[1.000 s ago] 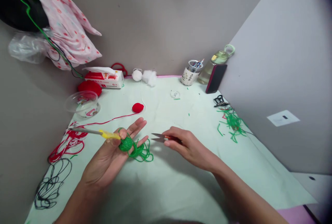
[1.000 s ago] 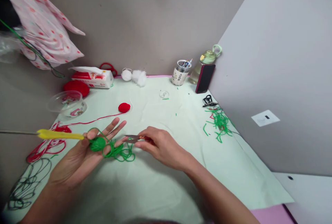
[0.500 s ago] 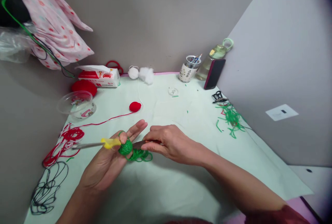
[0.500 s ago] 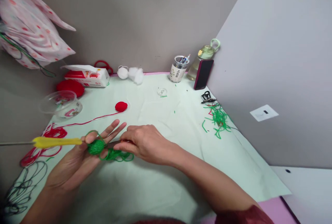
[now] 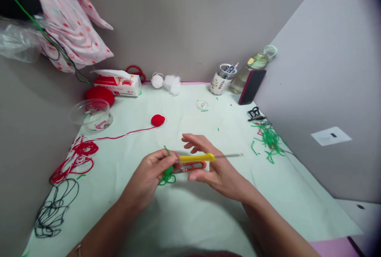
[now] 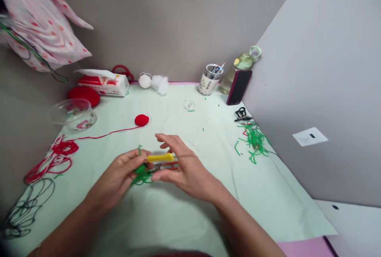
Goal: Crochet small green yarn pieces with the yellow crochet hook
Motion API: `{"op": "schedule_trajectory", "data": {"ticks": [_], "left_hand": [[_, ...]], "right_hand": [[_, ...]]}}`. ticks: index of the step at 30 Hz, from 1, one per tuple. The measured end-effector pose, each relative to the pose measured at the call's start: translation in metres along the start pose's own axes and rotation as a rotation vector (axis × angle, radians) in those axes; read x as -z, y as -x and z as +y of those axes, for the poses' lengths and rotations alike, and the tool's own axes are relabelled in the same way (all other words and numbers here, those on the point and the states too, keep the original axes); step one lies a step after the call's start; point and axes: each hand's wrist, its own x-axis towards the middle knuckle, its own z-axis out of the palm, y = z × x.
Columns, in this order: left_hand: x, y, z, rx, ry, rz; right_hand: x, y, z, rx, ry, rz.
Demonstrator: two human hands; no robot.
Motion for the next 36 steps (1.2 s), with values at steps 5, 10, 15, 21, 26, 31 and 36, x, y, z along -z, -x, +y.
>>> {"op": "schedule_trajectory", "data": {"ticks": [5, 10, 15, 21, 26, 31, 36], "left_hand": [[-0.005, -0.009, -0.019, -0.032, -0.104, -0.075], [0.006, -0.011, -0.022, 0.004, -0.198, -0.033], [0.009, -0.009, -0.019, -0.034, -0.303, 0.019], [0.002, -0.001, -0.022, -0.162, -0.476, 0.066], [0.009, -0.002, -0.017, -0.371, -0.63, 0.135], [0.011, -0.004, -0.015, -0.433, -0.769, 0.085], [0.007, -0.003, -0.013, -0.421, -0.761, 0.155]], "right_hand": [[-0.021, 0.002, 0.004, 0.262, 0.297, 0.165], [-0.012, 0.0, 0.023, 0.344, 0.618, 0.374], [0.005, -0.003, 0.036, 0.12, 0.634, 0.668], [-0.02, -0.001, 0.011, -0.307, -0.141, 0.185], [-0.024, -0.005, 0.006, -0.455, -0.399, -0.196], [-0.025, -0.005, 0.015, -0.55, -0.648, -0.106], [-0.034, -0.001, 0.015, -0.55, -0.736, -0.104]]}}
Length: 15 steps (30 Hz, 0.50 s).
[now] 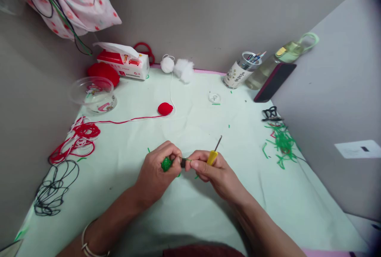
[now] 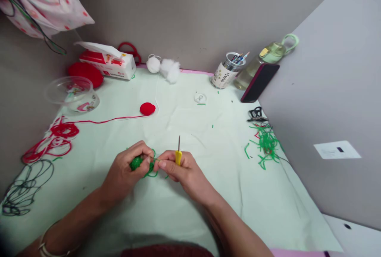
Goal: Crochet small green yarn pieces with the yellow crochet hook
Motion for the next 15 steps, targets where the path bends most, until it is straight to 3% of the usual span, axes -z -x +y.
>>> {"op": "schedule_trajectory", "data": {"ticks": [3, 7, 11, 15], "left_hand": [[0.001, -0.002, -0.003, 0.177, 0.164, -0.056], [0.002, -0.003, -0.011, 0.428, 0.551, -0.177], [0.005, -0.005, -0.014, 0.498, 0.872, -0.172], [0.005, -0.006, -0.012, 0.506, 0.921, -0.147]], "right_hand": [[0.002, -0.002, -0.001, -0.017, -0.03, 0.006], [0.009, -0.007, -0.005, -0.025, -0.092, 0.055], [0.013, -0.009, -0.007, -0.005, -0.17, 0.115], [0.014, -0.008, -0.008, -0.001, -0.226, 0.156]]}}
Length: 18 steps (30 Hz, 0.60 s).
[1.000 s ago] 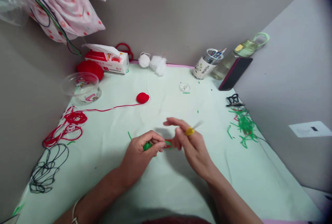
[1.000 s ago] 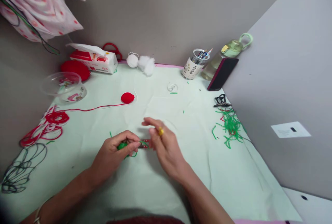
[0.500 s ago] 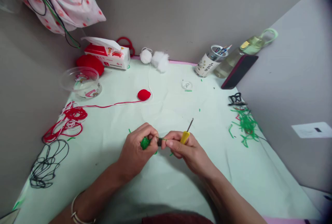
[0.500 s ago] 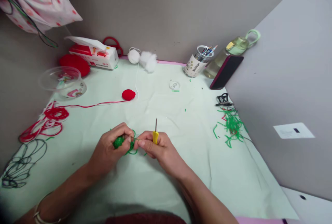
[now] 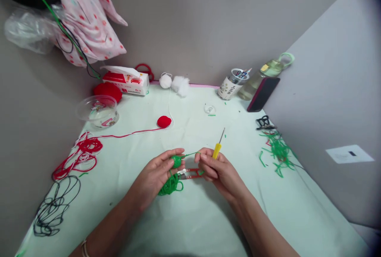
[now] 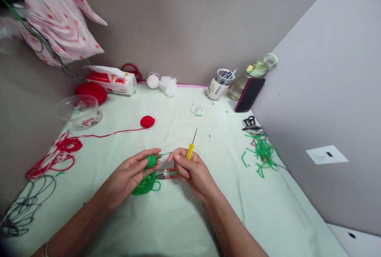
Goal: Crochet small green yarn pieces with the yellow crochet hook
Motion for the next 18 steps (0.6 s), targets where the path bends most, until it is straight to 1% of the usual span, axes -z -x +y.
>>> {"op": "schedule_trajectory", "data": {"ticks": [3, 6, 9, 12, 15, 18], "left_hand": [[-0.001, 0.0, -0.003, 0.004, -0.01, 0.051], [-0.002, 0.0, -0.007, -0.032, -0.035, 0.087], [-0.002, 0.001, -0.008, -0.063, -0.101, 0.075], [-0.002, 0.002, -0.008, -0.022, -0.19, 0.04], [-0.002, 0.003, -0.007, -0.002, -0.271, 0.085], [-0.002, 0.004, -0.004, -0.054, -0.241, 0.127]], "right_hand": [[0.001, 0.0, 0.0, 0.007, -0.022, -0.001], [0.0, -0.001, 0.0, 0.015, -0.03, -0.013], [0.0, -0.001, 0.0, 0.021, -0.025, -0.023], [0.001, 0.0, -0.001, 0.033, 0.014, -0.037], [0.007, 0.001, -0.009, 0.067, 0.102, -0.026], [0.023, 0.001, -0.028, 0.16, 0.238, 0.056]]}}
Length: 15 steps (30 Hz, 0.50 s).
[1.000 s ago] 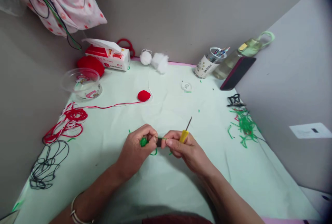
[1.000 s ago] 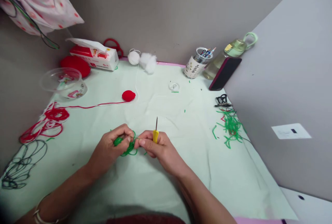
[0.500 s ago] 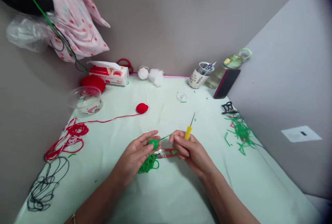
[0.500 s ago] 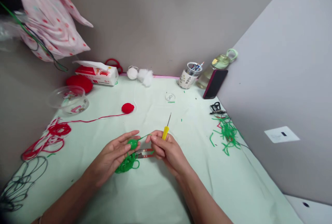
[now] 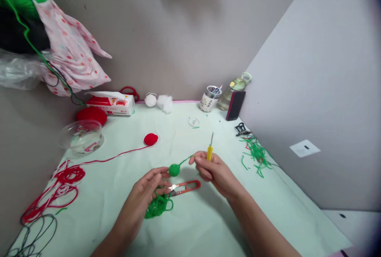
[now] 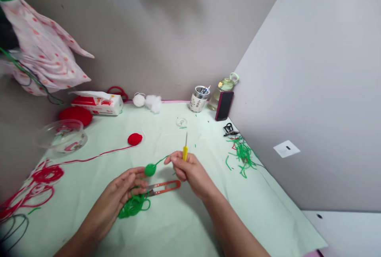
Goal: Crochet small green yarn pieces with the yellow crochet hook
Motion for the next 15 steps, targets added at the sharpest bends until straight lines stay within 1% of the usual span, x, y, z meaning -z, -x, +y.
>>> {"op": "schedule_trajectory", "data": {"ticks": [2, 4, 6, 7, 9, 10, 11, 12, 13, 15], "left_hand": [[0.002, 0.0, 0.003, -0.035, 0.078, -0.002], [0.004, -0.001, 0.005, -0.061, 0.177, -0.001], [0.005, -0.002, 0.008, -0.067, 0.284, 0.003], [0.006, -0.003, 0.01, -0.062, 0.336, 0.008], [0.005, -0.003, 0.014, -0.046, 0.425, 0.019], [0.005, -0.002, 0.017, -0.037, 0.462, 0.024], [0.004, -0.002, 0.02, -0.031, 0.494, 0.028], [0.002, -0.001, 0.023, -0.024, 0.521, 0.03], [0.0, 0.001, 0.026, -0.021, 0.545, 0.03], [-0.004, 0.004, 0.032, -0.02, 0.576, 0.031]], "right_hand": [[0.019, -0.006, -0.012, 0.096, 0.203, 0.116], [0.038, -0.013, -0.024, 0.225, 0.551, 0.323], [0.053, -0.021, -0.031, 0.285, 0.643, 0.443], [0.057, -0.023, -0.032, 0.309, 0.679, 0.506], [0.056, -0.025, -0.029, 0.348, 0.739, 0.604], [0.051, -0.025, -0.026, 0.37, 0.782, 0.62], [0.043, -0.023, -0.022, 0.386, 0.821, 0.6], [0.033, -0.019, -0.017, 0.4, 0.862, 0.535], [0.021, -0.016, -0.012, 0.383, 0.846, 0.406], [-0.006, -0.008, -0.001, 0.281, 0.758, 0.121]]}}
